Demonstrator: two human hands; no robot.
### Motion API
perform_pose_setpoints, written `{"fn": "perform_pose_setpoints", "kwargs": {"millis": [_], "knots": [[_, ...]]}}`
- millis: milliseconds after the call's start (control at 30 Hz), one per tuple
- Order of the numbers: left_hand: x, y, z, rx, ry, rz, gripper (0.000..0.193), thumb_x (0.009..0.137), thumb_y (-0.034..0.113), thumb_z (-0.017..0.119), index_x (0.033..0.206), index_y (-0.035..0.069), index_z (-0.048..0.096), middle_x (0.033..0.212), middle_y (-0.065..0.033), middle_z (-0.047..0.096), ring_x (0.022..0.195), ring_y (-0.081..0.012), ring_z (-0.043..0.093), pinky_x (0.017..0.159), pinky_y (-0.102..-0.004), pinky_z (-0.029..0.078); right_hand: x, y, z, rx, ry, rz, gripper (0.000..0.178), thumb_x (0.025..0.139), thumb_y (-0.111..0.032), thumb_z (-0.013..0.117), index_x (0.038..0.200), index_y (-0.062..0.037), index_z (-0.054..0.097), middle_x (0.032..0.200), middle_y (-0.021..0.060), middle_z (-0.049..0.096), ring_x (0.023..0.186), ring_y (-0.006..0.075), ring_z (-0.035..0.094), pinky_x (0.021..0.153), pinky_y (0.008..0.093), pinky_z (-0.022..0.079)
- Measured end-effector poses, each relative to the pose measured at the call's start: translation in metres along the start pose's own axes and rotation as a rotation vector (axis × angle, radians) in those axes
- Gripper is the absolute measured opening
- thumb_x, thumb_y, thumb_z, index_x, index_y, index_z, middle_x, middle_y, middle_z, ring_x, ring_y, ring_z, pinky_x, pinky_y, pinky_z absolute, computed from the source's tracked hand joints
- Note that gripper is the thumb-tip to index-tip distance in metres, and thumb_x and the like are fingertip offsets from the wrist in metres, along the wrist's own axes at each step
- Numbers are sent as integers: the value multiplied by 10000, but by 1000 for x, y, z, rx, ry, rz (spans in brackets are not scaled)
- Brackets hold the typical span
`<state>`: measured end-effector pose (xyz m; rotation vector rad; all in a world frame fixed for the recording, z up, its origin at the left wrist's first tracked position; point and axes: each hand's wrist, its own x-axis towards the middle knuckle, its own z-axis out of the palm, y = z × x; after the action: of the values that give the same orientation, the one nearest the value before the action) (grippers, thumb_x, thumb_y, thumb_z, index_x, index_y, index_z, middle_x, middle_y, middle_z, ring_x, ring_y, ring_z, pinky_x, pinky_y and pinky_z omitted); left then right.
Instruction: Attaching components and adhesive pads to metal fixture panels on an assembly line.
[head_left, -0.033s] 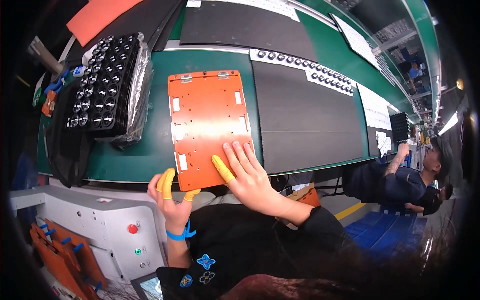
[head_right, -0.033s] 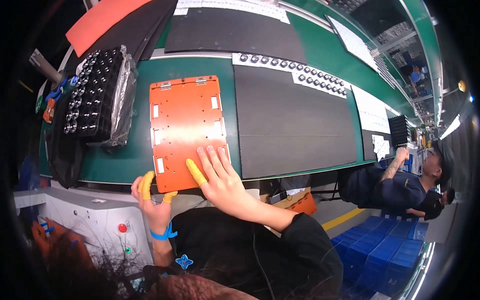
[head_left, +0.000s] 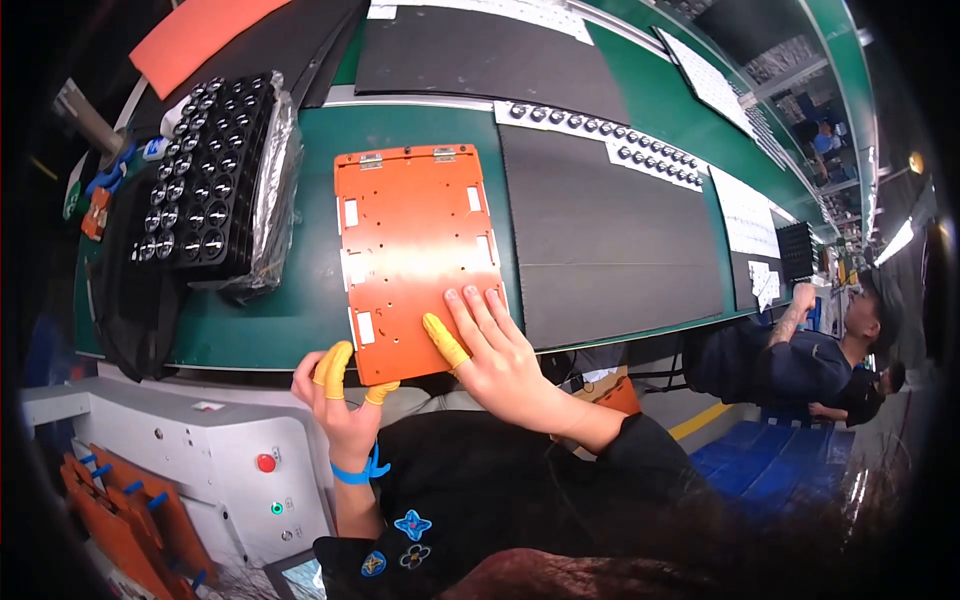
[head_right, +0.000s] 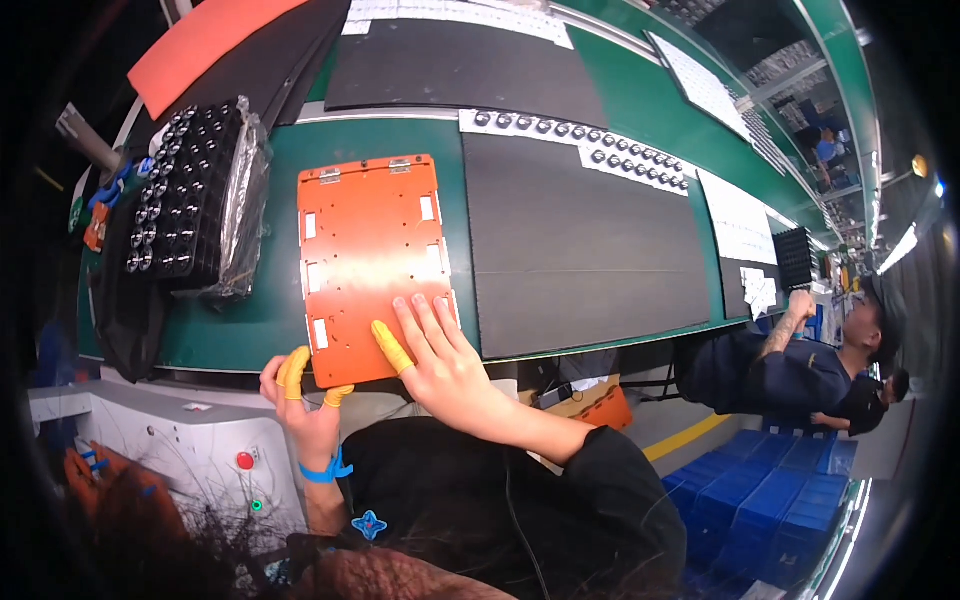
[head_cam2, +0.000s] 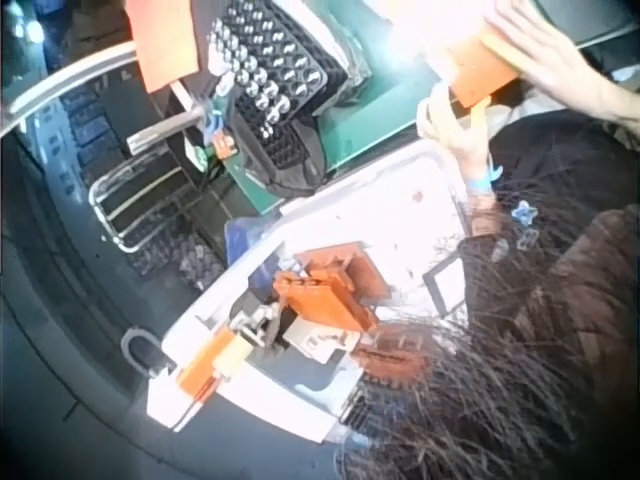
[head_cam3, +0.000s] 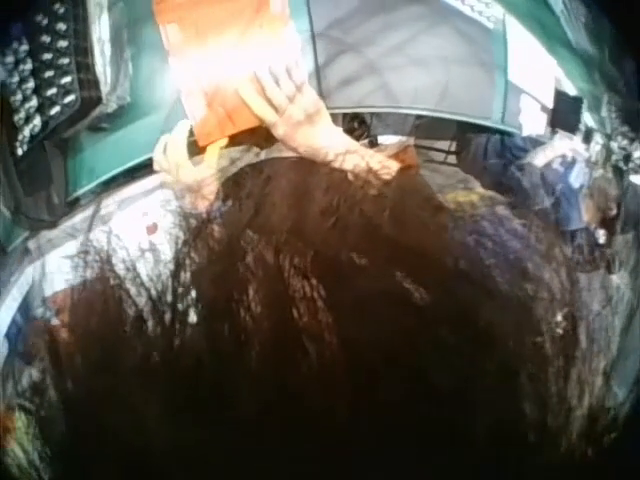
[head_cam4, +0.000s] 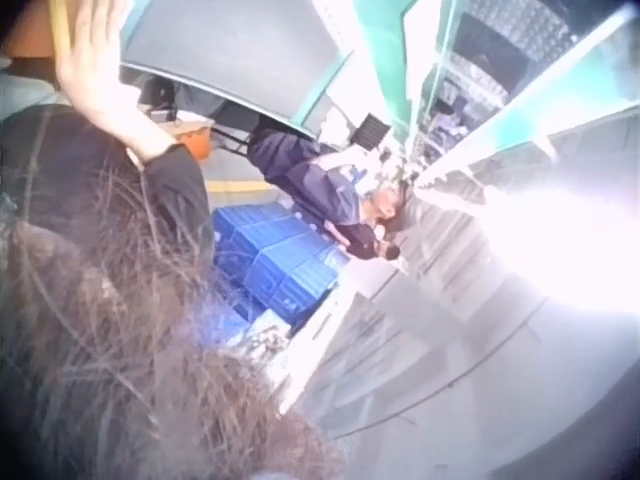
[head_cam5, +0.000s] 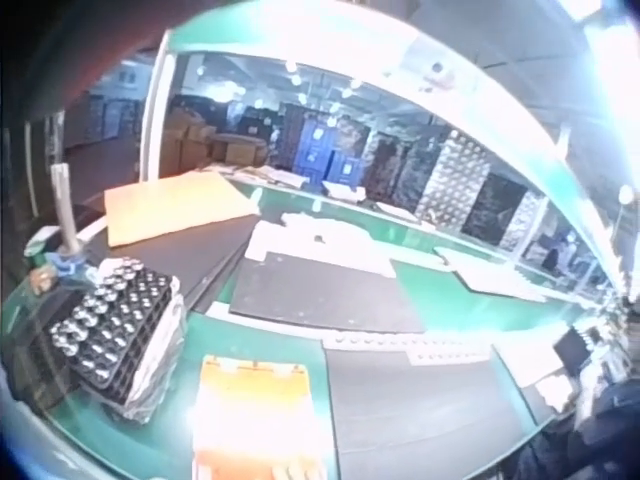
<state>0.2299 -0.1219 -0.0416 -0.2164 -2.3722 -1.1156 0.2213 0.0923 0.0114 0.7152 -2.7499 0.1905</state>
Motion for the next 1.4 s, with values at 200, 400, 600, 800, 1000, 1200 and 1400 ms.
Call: {"fn": "perform_pose_setpoints", "kwargs": {"millis": [200, 400, 600, 800, 1000, 1200, 1400], "knots": [[-7, -20, 5, 90, -109, 19, 561, 713, 334, 829, 1147, 44, 622, 1113, -42, 631, 1079, -294, 488, 964, -431, 293, 9, -1, -29, 32, 102, 27, 454, 726, -67, 642, 1179, -39, 670, 1266, 216, 601, 1203, 396, 571, 1035, 509, 441], [-5, -15, 6, 64, -149, -33, 615, 747, 427, 798, 1186, 50, 591, 1139, -54, 601, 1116, -322, 433, 980, -456, 273, 64, 52, -77, 389, 680, 55, 513, 677, -53, 817, 1157, -2, 645, 1035, 141, 692, 984, 265, 683, 841, 392, 568], [-8, -18, 13, 100, -209, 49, 644, 862, 487, 655, 1254, 3, 493, 1265, -133, 500, 1191, -368, 347, 1001, -508, 233, 144, 140, -24, 669, 644, 456, 435, 805, -135, 796, 1131, 20, 555, 973, 116, 694, 862, 194, 681, 782, 329, 537], [-8, -18, 12, 97, -222, 35, 650, 862, 495, 653, 1250, 3, 479, 1273, -132, 494, 1182, -367, 352, 1005, -513, 224, 166, 189, 37, 811, 437, 398, 424, 881, -173, 729, 1176, 29, 502, 988, 122, 683, 855, 152, 663, 755, 302, 526], [-12, -22, 9, 99, -220, 50, 659, 864, 504, 647, 1251, -1, 476, 1270, -138, 494, 1183, -364, 350, 1007, -509, 217, 169, 183, 41, 809, 338, 432, 587, 898, -203, 706, 1349, 58, 436, 1097, 171, 686, 961, 188, 680, 826, 301, 525], [-10, -21, 11, 99, -227, 44, 669, 858, 500, 657, 1260, -1, 471, 1262, -138, 498, 1187, -364, 342, 1009, -507, 211, 166, 181, 34, 835, 282, 443, 542, 896, -213, 699, 1305, 66, 479, 1061, 168, 701, 974, 199, 685, 842, 310, 524], [-11, -21, 11, 110, -229, 34, 664, 855, 471, 675, 1268, -6, 470, 1265, -140, 494, 1187, -365, 340, 1011, -503, 218, 164, 182, 21, 711, 140, 501, 552, 889, -246, 704, 1292, 68, 494, 965, 158, 697, 853, 221, 681, 780, 326, 523]]}}
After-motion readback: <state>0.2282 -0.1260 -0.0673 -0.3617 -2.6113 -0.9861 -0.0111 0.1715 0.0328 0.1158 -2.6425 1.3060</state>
